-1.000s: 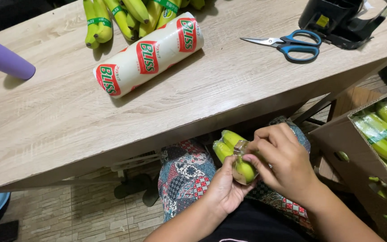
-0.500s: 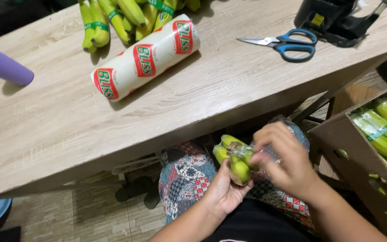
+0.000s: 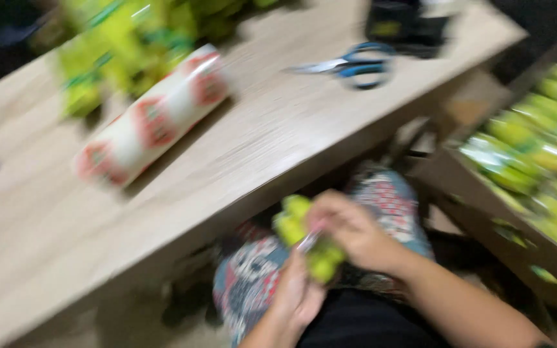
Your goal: Wrapping bunches of bananas in plastic film and cutting the film with scissors on a wooden table.
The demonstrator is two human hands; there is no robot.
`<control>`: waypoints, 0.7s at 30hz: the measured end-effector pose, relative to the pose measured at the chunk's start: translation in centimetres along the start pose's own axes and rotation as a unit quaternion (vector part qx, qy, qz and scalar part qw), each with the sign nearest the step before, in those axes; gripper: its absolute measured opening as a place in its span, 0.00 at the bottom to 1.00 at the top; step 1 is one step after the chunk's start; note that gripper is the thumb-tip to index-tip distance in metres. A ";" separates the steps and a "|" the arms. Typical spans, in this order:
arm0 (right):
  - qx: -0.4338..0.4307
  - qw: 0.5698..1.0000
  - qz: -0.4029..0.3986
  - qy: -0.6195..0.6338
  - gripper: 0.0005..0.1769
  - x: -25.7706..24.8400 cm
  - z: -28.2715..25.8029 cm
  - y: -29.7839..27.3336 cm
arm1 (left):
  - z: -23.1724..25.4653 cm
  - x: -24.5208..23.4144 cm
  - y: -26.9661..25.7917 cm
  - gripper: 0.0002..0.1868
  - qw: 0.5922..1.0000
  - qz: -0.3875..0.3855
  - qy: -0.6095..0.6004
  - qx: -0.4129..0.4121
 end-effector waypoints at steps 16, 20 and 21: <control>0.255 0.933 0.032 0.251 0.47 -9.2 -3.9 -9.3 | 1.9 12.2 -4.0 0.43 0.828 -0.099 0.427 0.349; 0.263 0.947 0.046 0.181 0.56 -15.6 -5.5 -11.2 | -1.7 18.2 -6.1 0.39 0.702 -0.323 0.549 0.317; 0.245 0.932 0.065 0.260 0.54 -17.5 -5.2 -11.9 | -3.2 19.2 -6.7 0.43 0.666 -0.395 0.583 0.247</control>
Point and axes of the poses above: each hand's wrist, its own y-axis towards the middle knuckle, its own x-axis out of the palm, z = x × y, the point moved 7 cm from there along y, towards the middle knuckle, and after that the axes turned 5 degrees about z, right-handed, at the moved point
